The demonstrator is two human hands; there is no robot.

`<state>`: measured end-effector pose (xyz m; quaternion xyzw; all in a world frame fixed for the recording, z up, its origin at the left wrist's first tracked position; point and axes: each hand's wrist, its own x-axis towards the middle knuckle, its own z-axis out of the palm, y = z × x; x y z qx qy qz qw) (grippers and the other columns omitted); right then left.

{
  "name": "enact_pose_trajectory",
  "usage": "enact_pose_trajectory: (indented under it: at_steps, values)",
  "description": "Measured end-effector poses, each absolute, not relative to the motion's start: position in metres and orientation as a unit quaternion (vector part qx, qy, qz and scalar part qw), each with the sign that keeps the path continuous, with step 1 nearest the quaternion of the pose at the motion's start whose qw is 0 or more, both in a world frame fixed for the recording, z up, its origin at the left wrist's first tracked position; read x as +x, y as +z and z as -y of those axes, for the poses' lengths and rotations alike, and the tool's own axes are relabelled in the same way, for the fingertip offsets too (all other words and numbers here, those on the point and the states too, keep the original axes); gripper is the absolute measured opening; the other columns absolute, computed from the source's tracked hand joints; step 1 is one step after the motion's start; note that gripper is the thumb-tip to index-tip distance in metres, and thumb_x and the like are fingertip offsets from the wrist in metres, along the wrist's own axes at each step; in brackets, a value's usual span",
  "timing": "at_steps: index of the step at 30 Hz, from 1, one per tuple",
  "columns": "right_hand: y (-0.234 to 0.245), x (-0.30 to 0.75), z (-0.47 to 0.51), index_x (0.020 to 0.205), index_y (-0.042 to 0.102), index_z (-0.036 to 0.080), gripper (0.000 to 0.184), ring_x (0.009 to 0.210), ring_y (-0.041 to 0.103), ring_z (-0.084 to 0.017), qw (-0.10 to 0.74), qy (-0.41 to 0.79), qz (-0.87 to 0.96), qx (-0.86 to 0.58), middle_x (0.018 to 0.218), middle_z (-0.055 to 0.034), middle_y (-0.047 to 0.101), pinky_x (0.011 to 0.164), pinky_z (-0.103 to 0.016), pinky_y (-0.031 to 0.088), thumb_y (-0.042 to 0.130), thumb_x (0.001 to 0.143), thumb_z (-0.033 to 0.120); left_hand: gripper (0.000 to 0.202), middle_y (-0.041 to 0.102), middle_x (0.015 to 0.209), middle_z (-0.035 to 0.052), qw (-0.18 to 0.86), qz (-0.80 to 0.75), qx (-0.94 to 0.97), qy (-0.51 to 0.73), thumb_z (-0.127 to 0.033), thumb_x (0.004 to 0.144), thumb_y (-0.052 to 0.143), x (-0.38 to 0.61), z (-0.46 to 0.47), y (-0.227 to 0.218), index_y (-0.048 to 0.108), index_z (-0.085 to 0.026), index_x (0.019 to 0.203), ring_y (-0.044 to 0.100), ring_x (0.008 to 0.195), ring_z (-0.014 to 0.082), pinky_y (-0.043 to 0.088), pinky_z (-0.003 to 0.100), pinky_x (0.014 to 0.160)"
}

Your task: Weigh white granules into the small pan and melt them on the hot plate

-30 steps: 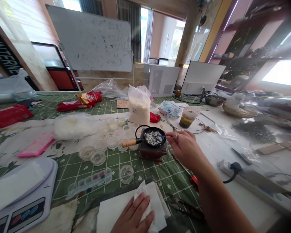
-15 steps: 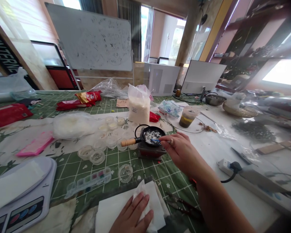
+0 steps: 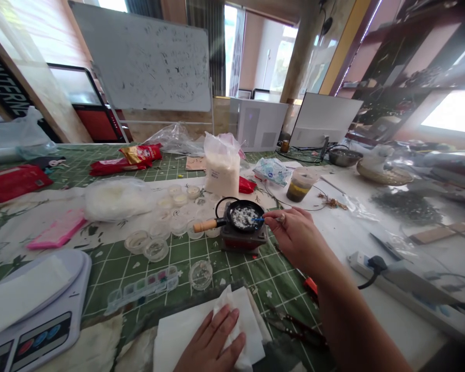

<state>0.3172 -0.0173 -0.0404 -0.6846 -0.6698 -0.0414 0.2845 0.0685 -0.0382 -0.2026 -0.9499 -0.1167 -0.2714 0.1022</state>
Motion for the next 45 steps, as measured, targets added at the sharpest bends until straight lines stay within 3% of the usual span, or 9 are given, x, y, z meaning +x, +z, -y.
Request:
enact_pose_trajectory:
  at_steps: [18,25,35,41,45]
  values:
    - [-0.037,0.312,0.024,0.093,0.066,0.023,0.022,0.095,0.062,-0.019,0.292,-0.041,0.685,-0.666,0.095,-0.0013,0.073,0.101,-0.043,0.029,0.045,0.093,0.028,0.033,0.058,0.126,0.0097,0.075,0.119,-0.954,-0.267,-0.046,0.089,0.05,0.066,0.04,-0.211,0.06,-0.022,0.11,0.045,0.123,0.0245,0.043,0.033,0.097]
    - [-0.038,0.311,0.02,0.096,0.067,0.022,0.026,0.096,0.062,-0.021,0.283,-0.036,0.682,-0.673,0.095,-0.0041,0.073,0.098,-0.044,0.032,0.043,0.094,0.03,0.034,0.059,0.126,0.008,0.087,0.125,-0.951,-0.268,-0.047,0.092,0.043,0.067,0.04,-0.21,0.061,-0.023,0.109,0.047,0.122,0.0237,0.045,0.033,0.094]
    - [-0.038,0.314,0.021,0.093,0.067,0.023,0.024,0.095,0.062,-0.021,0.269,-0.022,0.686,-0.676,0.095,-0.003,0.073,0.098,-0.044,0.032,0.044,0.093,0.029,0.037,0.062,0.123,0.0066,0.093,0.131,-0.948,-0.275,-0.048,0.093,0.04,0.069,0.04,-0.207,0.062,-0.024,0.11,0.05,0.119,0.0227,0.048,0.031,0.09]
    - [-0.037,0.313,0.023,0.087,0.067,0.023,0.024,0.092,0.063,-0.022,0.275,-0.033,0.676,-0.683,0.091,-0.0036,0.073,0.099,-0.045,0.031,0.044,0.093,0.029,0.034,0.06,0.125,0.0075,0.088,0.127,-0.949,-0.273,-0.047,0.092,0.043,0.068,0.04,-0.211,0.061,-0.023,0.11,0.048,0.121,0.0232,0.045,0.032,0.095]
    - [-0.04,0.308,0.018,0.095,0.067,0.023,0.024,0.097,0.062,-0.021,0.285,-0.018,0.692,-0.663,0.095,-0.0041,0.073,0.099,-0.044,0.033,0.043,0.093,0.029,0.033,0.059,0.126,0.008,0.08,0.128,-0.95,-0.273,-0.047,0.092,0.045,0.067,0.04,-0.211,0.06,-0.023,0.11,0.047,0.122,0.023,0.043,0.031,0.097]
